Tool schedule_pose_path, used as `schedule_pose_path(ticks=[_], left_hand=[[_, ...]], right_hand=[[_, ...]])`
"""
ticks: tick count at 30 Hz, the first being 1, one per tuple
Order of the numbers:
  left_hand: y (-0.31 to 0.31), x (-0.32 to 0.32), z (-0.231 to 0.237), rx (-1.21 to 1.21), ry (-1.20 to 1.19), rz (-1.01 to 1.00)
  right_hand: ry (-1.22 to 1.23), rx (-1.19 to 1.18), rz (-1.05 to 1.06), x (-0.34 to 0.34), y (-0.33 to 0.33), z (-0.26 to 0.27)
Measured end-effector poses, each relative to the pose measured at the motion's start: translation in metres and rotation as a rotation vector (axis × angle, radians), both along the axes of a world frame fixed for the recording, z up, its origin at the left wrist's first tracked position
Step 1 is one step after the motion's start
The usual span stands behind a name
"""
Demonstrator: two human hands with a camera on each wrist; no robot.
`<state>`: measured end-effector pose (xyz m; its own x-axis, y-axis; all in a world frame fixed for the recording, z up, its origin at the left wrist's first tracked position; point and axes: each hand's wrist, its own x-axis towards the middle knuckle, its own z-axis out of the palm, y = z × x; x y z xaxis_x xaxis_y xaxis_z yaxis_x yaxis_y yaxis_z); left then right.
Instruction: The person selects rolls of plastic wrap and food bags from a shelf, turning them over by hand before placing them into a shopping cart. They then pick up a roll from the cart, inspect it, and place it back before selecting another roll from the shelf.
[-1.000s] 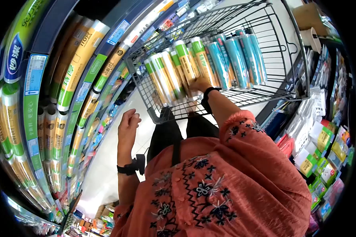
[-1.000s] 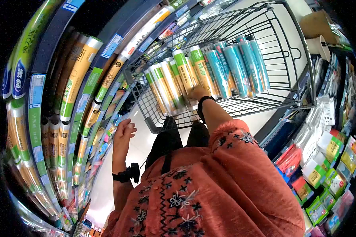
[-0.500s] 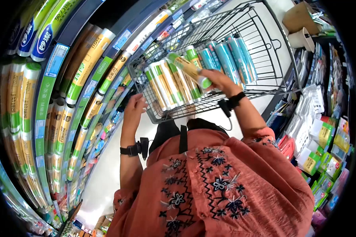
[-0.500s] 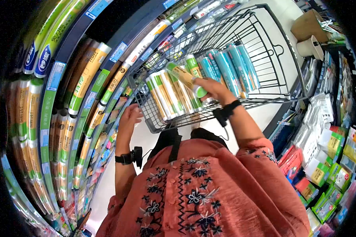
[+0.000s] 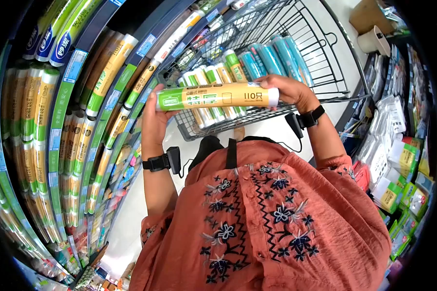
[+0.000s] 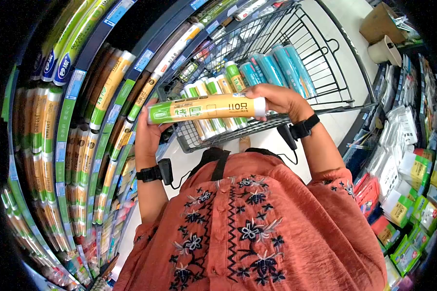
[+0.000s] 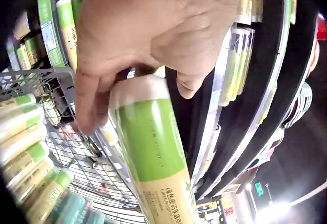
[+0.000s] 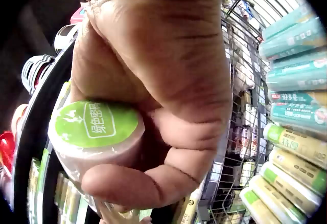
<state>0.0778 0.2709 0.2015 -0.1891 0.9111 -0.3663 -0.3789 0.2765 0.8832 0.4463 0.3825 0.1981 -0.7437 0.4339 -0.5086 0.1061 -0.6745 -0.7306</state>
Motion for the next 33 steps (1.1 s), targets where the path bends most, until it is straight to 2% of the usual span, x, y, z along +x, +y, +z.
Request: schedule_pose_path(ticks=[1, 5, 12, 17, 22, 33], left_hand=[[-0.002, 0.0, 0.002, 0.029, -0.049, -0.007], [-0.011, 0.002, 0.018, 0.052, 0.034, 0.048], [-0.028, 0.002, 0.034, 0.12, 0.145, 0.208], [-0.043, -0.001, 0.032, 0.096, 0.061, 0.259], [-0.052, -0.011, 0.023, 0.092, -0.031, 0.254], [-0.051, -0.012, 0.031, 0.117, 0.056, 0.236]], right_hand=[[0.006, -0.008, 0.021, -0.002, 0.002, 0.002], [-0.013, 0.022, -0.053, -0.012, 0.011, -0.004], [0.189, 0.081, -0.202, -0.026, 0.016, 0.01], [0.295, 0.106, -0.231, -0.032, 0.017, 0.009], [0.251, 0.141, -0.275, -0.036, 0.014, 0.016], [0.182, 0.156, -0.248, -0.038, 0.015, 0.024]])
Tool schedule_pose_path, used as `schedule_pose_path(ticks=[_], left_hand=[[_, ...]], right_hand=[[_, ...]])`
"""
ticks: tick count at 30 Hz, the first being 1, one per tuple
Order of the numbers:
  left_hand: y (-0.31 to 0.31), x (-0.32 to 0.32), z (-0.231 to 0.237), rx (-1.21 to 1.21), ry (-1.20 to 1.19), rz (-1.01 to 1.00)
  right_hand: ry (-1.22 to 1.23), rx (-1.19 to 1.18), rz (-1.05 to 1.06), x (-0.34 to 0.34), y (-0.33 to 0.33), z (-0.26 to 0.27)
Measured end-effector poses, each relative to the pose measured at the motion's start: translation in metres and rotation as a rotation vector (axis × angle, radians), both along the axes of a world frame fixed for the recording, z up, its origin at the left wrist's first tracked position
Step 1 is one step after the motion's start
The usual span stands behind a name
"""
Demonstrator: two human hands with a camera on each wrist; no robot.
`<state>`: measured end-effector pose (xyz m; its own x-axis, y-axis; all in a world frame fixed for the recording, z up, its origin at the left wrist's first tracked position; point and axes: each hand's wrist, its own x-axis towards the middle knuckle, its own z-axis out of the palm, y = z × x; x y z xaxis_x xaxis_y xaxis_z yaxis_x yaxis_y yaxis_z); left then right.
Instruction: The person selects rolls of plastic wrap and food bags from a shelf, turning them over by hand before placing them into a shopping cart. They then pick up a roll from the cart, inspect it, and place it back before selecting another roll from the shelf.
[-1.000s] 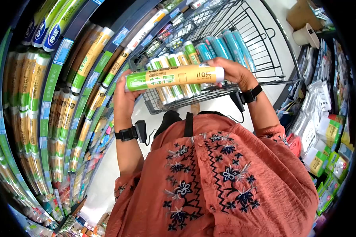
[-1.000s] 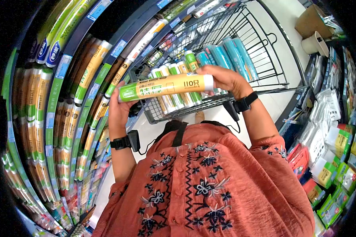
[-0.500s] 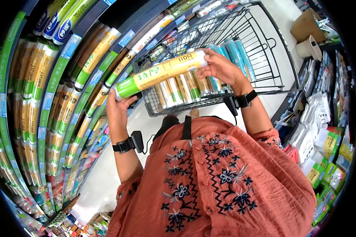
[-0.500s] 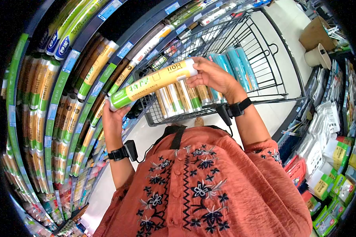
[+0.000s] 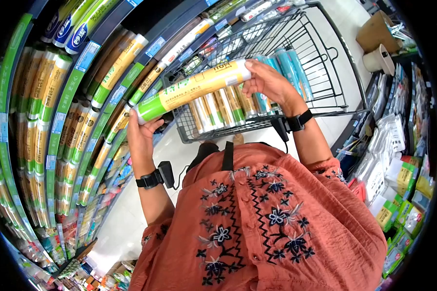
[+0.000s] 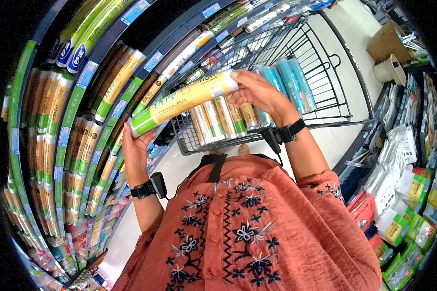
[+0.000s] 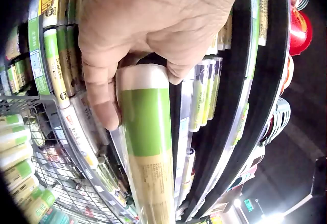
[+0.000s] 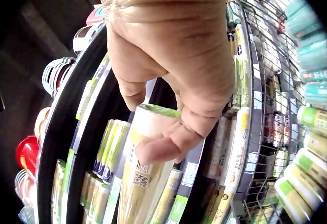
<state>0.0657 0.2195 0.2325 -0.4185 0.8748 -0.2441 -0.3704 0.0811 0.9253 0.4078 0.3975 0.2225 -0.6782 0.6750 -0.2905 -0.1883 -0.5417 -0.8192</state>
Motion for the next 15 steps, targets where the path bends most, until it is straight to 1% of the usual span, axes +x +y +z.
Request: schedule_pose_path(ticks=[3, 11, 15], left_hand=[[-0.003, -0.002, 0.001, 0.003, 0.005, 0.007], [-0.015, -0.013, -0.01, -0.017, -0.045, 0.078], [-0.021, -0.018, -0.007, -0.006, -0.049, 0.12]], right_hand=[[-0.021, 0.008, 0.022, -0.004, 0.003, -0.003], [-0.024, 0.049, 0.057, -0.018, -0.005, 0.011], [-0.036, 0.049, 0.069, -0.028, -0.008, 0.016]])
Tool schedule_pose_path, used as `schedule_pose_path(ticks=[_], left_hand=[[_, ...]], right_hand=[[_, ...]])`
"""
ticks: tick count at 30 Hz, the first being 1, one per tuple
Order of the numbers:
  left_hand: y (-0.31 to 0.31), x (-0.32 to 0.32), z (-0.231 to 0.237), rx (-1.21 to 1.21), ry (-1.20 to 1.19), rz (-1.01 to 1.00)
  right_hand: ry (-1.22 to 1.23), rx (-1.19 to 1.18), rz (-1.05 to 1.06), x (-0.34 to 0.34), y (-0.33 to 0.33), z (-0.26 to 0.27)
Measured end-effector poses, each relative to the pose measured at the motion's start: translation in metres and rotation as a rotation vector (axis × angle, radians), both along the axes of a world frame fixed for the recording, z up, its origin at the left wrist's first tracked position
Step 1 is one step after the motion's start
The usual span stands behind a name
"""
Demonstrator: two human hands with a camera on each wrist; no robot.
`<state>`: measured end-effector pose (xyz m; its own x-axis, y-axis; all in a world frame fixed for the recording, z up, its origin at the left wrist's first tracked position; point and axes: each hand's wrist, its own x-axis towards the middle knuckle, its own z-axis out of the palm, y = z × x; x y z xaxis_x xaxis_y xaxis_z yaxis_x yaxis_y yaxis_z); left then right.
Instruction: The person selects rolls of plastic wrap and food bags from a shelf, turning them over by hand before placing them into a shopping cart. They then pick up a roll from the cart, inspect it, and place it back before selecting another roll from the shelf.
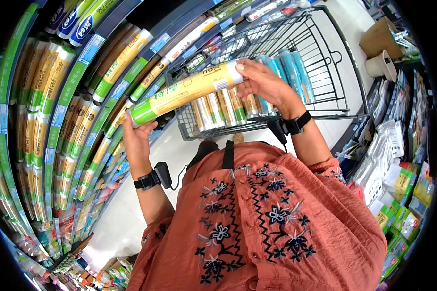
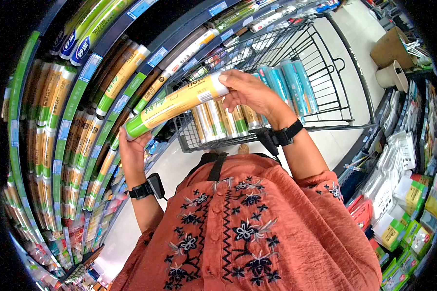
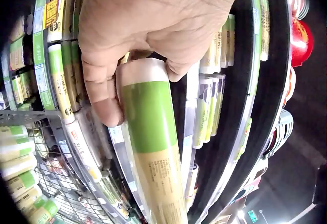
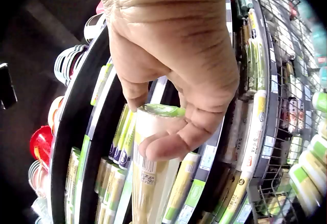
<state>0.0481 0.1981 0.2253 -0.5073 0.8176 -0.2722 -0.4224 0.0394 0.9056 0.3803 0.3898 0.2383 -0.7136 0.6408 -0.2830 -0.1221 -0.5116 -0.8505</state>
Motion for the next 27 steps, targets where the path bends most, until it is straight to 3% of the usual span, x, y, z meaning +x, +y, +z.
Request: schedule_pose_path(ticks=[14, 17, 27], left_hand=[[-0.007, 0.005, 0.016, 0.027, 0.064, 0.039], [-0.004, 0.008, 0.017, 0.021, 0.081, 0.03], [-0.004, 0.021, 0.021, 0.089, 0.066, 0.03]], right_hand=[[0.089, -0.03, -0.023, -0.009, -0.002, -0.008], [-0.04, 0.084, -0.103, -0.016, -0.01, -0.007], [-0.105, 0.241, -0.199, -0.021, -0.017, 0.002]])
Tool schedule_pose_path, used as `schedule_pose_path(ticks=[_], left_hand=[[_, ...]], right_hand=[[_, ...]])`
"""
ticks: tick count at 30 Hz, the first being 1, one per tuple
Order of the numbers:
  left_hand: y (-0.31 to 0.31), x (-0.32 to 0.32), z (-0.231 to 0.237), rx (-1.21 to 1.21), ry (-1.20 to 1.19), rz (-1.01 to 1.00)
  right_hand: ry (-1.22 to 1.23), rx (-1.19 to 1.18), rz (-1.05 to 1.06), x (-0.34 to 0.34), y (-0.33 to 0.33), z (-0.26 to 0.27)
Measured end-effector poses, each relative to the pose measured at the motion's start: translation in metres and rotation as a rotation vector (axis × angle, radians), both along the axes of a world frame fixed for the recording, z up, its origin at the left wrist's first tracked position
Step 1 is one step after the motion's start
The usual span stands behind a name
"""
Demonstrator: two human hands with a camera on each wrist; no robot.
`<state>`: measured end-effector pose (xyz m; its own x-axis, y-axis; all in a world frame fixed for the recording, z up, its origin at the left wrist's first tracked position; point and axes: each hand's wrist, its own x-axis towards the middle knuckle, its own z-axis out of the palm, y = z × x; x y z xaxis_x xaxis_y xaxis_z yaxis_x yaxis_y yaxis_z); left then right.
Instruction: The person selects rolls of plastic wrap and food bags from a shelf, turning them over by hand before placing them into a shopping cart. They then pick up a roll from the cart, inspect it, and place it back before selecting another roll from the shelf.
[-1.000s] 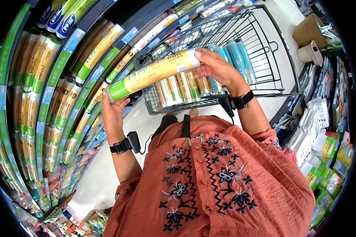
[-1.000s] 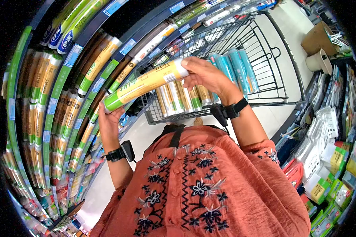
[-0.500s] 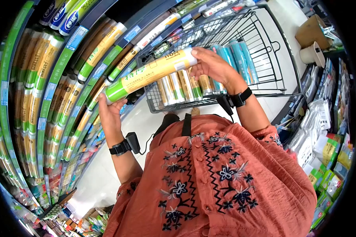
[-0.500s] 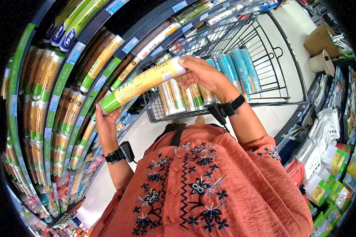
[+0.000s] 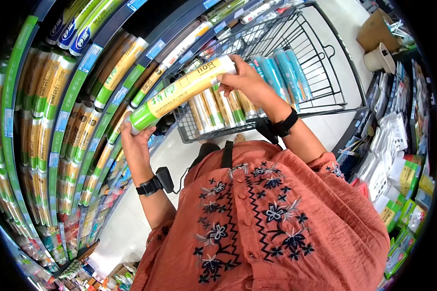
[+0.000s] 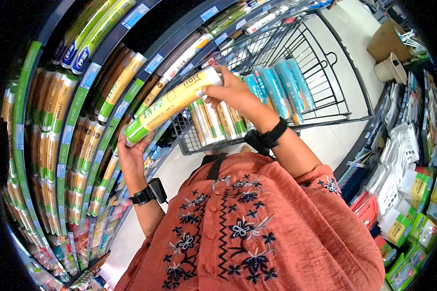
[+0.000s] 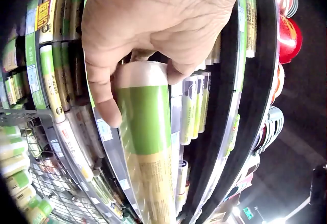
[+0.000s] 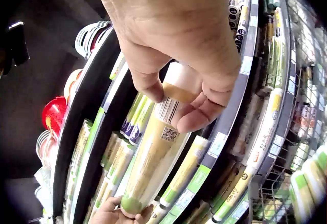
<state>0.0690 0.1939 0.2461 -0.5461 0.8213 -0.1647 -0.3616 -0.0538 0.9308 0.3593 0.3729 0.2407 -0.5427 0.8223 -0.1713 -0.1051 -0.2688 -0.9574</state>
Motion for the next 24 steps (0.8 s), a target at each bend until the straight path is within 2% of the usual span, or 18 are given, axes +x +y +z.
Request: schedule_pose_path(ticks=[11, 17, 20, 24], left_hand=[[0.001, 0.013, 0.005, 0.054, 0.0, -0.047], [0.005, 0.03, 0.014, 0.104, 0.024, -0.081], [0.007, 0.04, 0.021, 0.13, 0.039, -0.08], [0.005, 0.045, 0.022, 0.142, 0.033, -0.088]], right_hand=[[0.023, 0.082, -0.013, 0.023, -0.012, 0.016], [0.049, 0.043, -0.038, 0.038, -0.015, 0.016], [-0.073, 0.049, -0.074, 0.039, -0.018, 0.017], [-0.092, 0.065, -0.102, 0.042, -0.017, 0.011]])
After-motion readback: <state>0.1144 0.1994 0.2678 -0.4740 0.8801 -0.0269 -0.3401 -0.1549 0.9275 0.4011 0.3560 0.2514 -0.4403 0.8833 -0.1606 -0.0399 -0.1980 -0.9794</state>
